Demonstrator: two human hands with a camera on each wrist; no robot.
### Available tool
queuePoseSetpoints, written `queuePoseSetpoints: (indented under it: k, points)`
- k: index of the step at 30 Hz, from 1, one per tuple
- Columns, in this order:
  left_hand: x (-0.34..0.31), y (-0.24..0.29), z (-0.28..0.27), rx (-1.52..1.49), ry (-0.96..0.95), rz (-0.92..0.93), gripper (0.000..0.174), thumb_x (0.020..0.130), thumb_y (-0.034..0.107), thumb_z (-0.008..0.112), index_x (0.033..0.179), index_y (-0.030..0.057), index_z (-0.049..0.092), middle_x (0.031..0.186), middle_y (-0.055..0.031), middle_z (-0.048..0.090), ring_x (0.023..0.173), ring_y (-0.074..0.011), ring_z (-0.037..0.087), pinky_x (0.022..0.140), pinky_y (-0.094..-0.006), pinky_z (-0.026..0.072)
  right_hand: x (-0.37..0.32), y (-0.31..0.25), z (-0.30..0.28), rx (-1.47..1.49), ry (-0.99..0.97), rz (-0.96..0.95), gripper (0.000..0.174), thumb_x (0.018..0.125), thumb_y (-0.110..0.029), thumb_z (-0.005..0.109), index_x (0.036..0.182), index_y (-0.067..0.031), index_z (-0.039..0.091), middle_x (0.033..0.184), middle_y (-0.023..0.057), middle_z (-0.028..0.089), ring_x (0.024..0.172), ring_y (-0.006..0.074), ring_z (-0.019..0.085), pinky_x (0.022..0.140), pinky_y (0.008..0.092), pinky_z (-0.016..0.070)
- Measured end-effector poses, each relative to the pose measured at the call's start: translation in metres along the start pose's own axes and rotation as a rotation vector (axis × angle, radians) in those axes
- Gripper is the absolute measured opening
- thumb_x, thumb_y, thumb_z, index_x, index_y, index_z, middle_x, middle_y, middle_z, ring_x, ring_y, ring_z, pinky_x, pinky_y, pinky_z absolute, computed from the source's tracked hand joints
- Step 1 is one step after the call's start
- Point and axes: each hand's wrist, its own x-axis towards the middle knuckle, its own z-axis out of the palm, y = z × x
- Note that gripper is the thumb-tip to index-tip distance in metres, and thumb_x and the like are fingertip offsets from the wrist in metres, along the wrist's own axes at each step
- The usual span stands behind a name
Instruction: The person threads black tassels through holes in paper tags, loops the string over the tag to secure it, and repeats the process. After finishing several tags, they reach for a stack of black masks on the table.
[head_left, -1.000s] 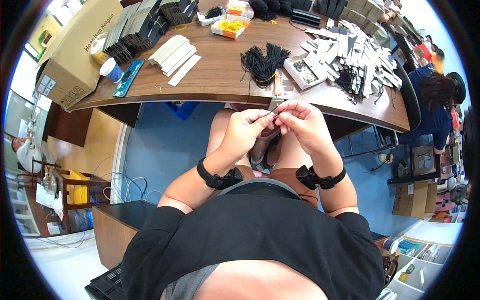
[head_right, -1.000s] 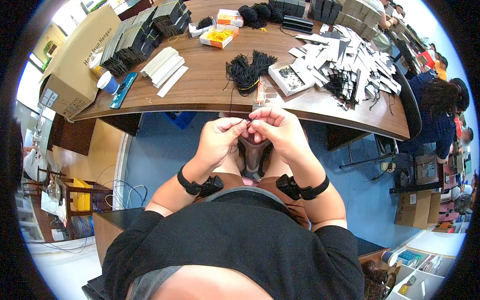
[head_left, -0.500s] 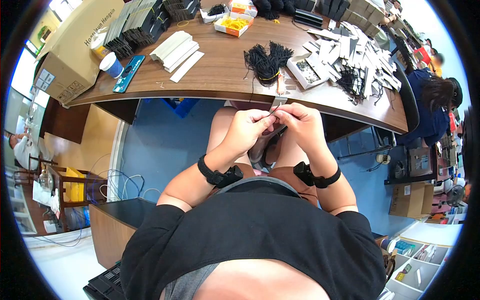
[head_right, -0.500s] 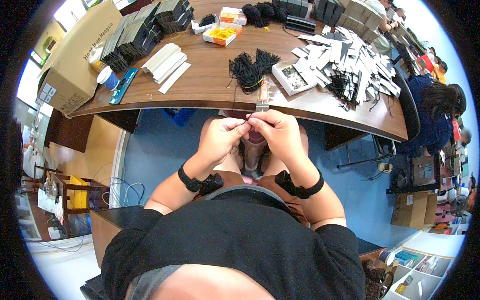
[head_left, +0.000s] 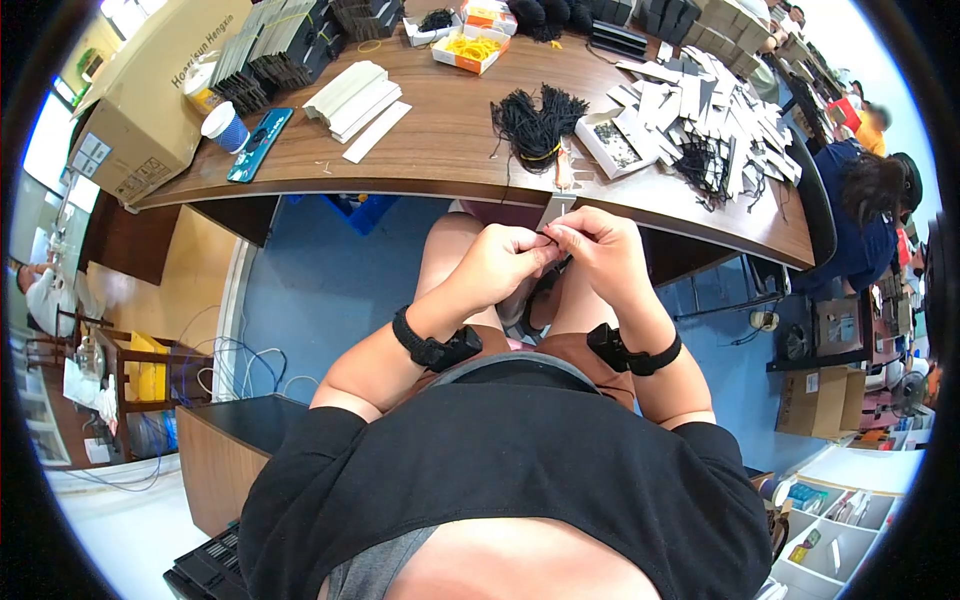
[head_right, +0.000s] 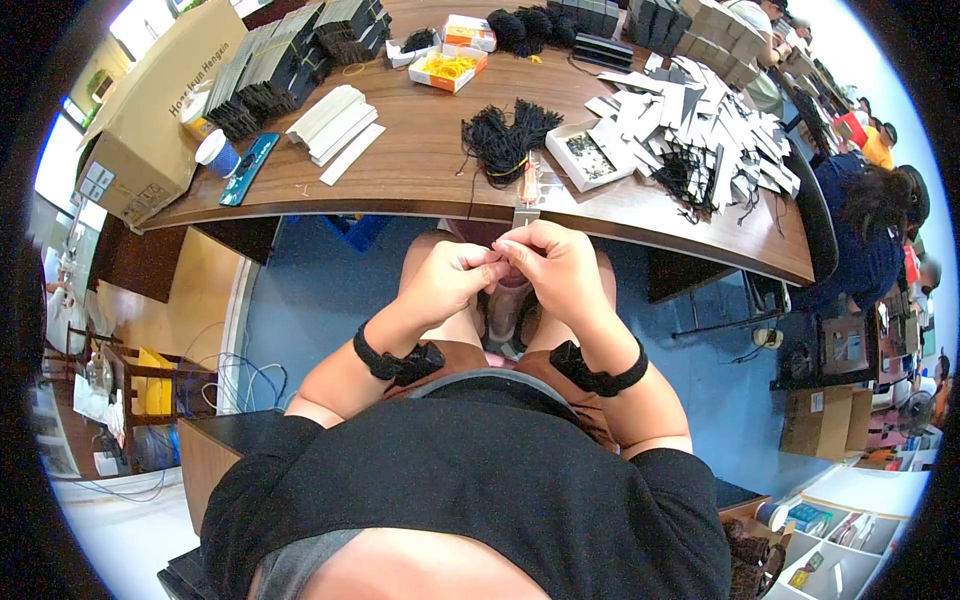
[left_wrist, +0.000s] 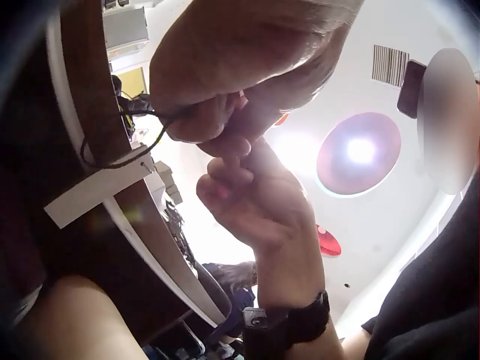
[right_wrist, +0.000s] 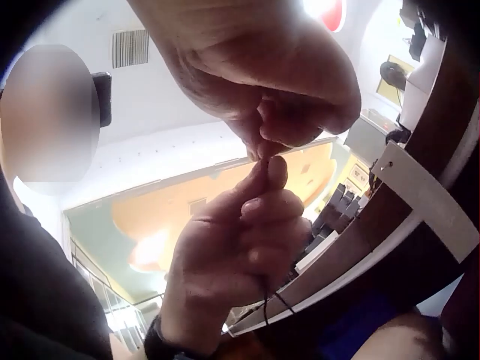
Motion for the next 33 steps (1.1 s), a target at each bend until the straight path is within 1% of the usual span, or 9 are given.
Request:
queuePoseSetpoints:
  k: [2,5,12,14,16,19,25,31,33]
  points:
    - [0.0,0.005,0.0,-0.012,-0.008,-0.041,0.018,0.089,0.015,0.059,0.096,-0.0002,0.067,0.073,0.0031,0.058,0.062,-0.0028,0.043,0.053,-0.0186,0.0327,0.001,0.0,-0.002,0.106,0.016,0.127,0.011,0.084,-0.008,0.065,0.088,0.0016,0.068,0.074,0.0015,0.063,0.067,0.0046,0.055,0.059,0.0173,0.0448]
    - [-0.001,0.015,0.01,-0.294,0.109,0.012,0.019,0.089,0.013,0.059,0.098,-0.0031,0.064,0.079,0.0001,0.061,0.066,-0.0045,0.049,0.058,-0.0192,0.0391,0.004,0.022,-0.01,0.35,0.022,0.111,0.012,0.084,-0.01,0.065,0.089,0.001,0.068,0.073,0.0009,0.062,0.063,0.0037,0.052,0.056,0.0163,0.0403]
    - [0.004,0.005,0.008,-0.1,0.101,0.056,0.016,0.088,0.009,0.06,0.095,-0.0043,0.064,0.088,-0.0056,0.065,0.08,-0.0095,0.059,0.075,-0.0227,0.0465,-0.007,0.028,-0.007,0.22,0.184,-0.037,0.012,0.087,-0.01,0.063,0.093,-0.0012,0.068,0.072,-0.002,0.06,0.061,0.0026,0.048,0.056,0.0168,0.039]
    - [0.005,0.006,0.007,-0.083,0.122,0.058,0.015,0.088,0.009,0.06,0.094,-0.0041,0.064,0.088,-0.0056,0.065,0.08,-0.0096,0.059,0.074,-0.0229,0.0464,-0.007,0.018,-0.017,-0.255,0.283,-0.4,0.016,0.084,-0.003,0.061,0.099,-0.0015,0.066,0.083,0.0022,0.059,0.066,0.0068,0.049,0.059,0.0187,0.0401]
    - [0.007,0.005,0.005,-0.065,0.116,0.043,0.016,0.088,0.01,0.06,0.093,-0.0041,0.064,0.087,-0.0053,0.066,0.079,-0.0094,0.058,0.074,-0.023,0.0464,-0.01,0.003,-0.023,-0.458,0.195,-0.535,0.025,0.076,-0.007,0.068,0.1,-0.0063,0.066,0.092,0.0102,0.061,0.081,0.0215,0.058,0.069,0.0285,0.0447]
    - [0.006,0.009,0.006,0.022,0.093,-0.005,0.016,0.087,0.01,0.061,0.093,-0.004,0.065,0.086,-0.0048,0.066,0.079,-0.0089,0.058,0.073,-0.0229,0.0462,-0.004,-0.003,-0.03,-0.693,0.127,-0.695,0.034,0.07,-0.01,0.072,0.103,-0.0096,0.066,0.095,0.0079,0.06,0.085,0.023,0.057,0.076,0.0325,0.0433]
    - [0.006,0.015,0.008,0.092,0.037,0.008,0.017,0.087,0.011,0.061,0.095,-0.0037,0.065,0.086,-0.0043,0.066,0.079,-0.0081,0.057,0.072,-0.022,0.0455,-0.002,-0.007,-0.043,-0.769,-0.039,-0.643,0.017,0.069,-0.011,0.071,0.085,-0.0077,0.067,0.083,0.0046,0.062,0.082,0.0233,0.057,0.079,0.0343,0.0406]
    - [0.005,0.017,0.008,-0.145,0.073,-0.004,0.016,0.087,0.012,0.061,0.091,-0.0024,0.065,0.078,-0.0015,0.062,0.071,-0.0068,0.053,0.066,-0.0216,0.0436,-0.005,0.008,-0.034,-0.298,0.068,-0.382,0.008,0.072,-0.009,0.07,0.078,-0.0085,0.065,0.077,0.0044,0.062,0.074,0.0227,0.057,0.072,0.0322,0.0396]
    - [0.007,0.015,0.007,-0.164,0.099,0.003,0.016,0.087,0.014,0.06,0.088,-0.0021,0.064,0.073,-0.0003,0.059,0.068,-0.0066,0.052,0.062,-0.0214,0.0425,-0.006,0.007,-0.034,-0.509,0.16,-0.56,0.009,0.071,-0.008,0.07,0.079,-0.0082,0.065,0.078,0.0043,0.062,0.074,0.0219,0.057,0.072,0.0322,0.0396]
